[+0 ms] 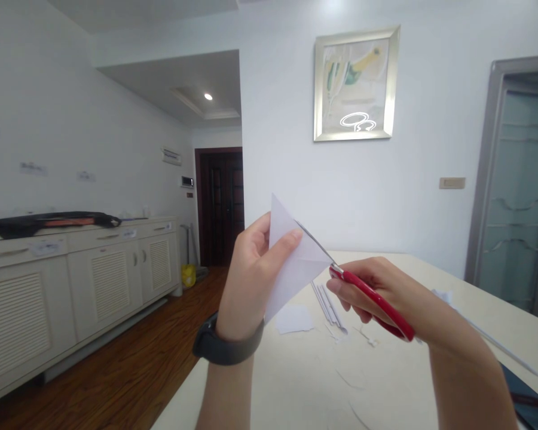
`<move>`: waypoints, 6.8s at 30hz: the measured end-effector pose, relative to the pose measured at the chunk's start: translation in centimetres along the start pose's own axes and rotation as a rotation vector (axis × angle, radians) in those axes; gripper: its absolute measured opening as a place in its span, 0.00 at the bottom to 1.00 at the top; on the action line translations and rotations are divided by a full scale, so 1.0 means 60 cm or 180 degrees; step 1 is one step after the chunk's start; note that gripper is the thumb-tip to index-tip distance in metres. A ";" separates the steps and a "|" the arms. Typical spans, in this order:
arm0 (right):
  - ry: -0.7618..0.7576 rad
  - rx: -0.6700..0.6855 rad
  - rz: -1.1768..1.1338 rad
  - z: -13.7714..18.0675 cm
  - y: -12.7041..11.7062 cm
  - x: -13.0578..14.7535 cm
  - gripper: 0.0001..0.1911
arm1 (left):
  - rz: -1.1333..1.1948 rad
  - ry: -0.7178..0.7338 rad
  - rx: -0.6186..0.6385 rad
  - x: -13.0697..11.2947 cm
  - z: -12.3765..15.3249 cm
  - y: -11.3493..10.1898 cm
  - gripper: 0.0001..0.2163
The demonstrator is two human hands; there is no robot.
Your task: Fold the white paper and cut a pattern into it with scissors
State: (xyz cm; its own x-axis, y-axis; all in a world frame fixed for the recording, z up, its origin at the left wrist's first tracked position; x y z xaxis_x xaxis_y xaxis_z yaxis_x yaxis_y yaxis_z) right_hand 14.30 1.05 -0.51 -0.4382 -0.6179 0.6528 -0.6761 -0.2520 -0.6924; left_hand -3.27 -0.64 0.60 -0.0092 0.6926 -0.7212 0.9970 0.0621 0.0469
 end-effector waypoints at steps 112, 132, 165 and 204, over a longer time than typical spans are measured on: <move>-0.0813 0.0308 -0.1058 0.006 -0.008 0.005 0.23 | -0.0619 -0.0119 0.0291 -0.009 0.007 0.016 0.15; -0.0634 0.0415 -0.1064 0.013 -0.002 -0.006 0.23 | -0.0540 -0.0052 0.0214 -0.014 0.005 0.017 0.17; -0.0652 0.0440 -0.1080 0.020 -0.009 -0.006 0.22 | -0.1205 0.0565 -0.0139 -0.018 0.008 0.023 0.18; -0.0666 0.0188 -0.0822 0.020 -0.002 0.007 0.19 | -0.1245 0.0529 -0.0230 -0.015 0.008 0.022 0.18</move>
State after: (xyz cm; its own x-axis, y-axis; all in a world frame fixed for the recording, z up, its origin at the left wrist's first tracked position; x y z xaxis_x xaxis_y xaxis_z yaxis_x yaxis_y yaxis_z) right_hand 14.93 -0.09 -0.51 -0.1217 -0.6660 0.7359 -0.7108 -0.4591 -0.5330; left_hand -1.90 -1.51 0.98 -0.4038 0.7129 -0.5734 0.9079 0.3893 -0.1554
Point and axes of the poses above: each hand's wrist, its own z-axis away from the middle knuckle, its own y-axis out of the palm, x = y × z, the point moved 2 cm from there along -z, towards the middle knuckle, and after that the axes turned 2 degrees about -y, right-handed, at the moved point
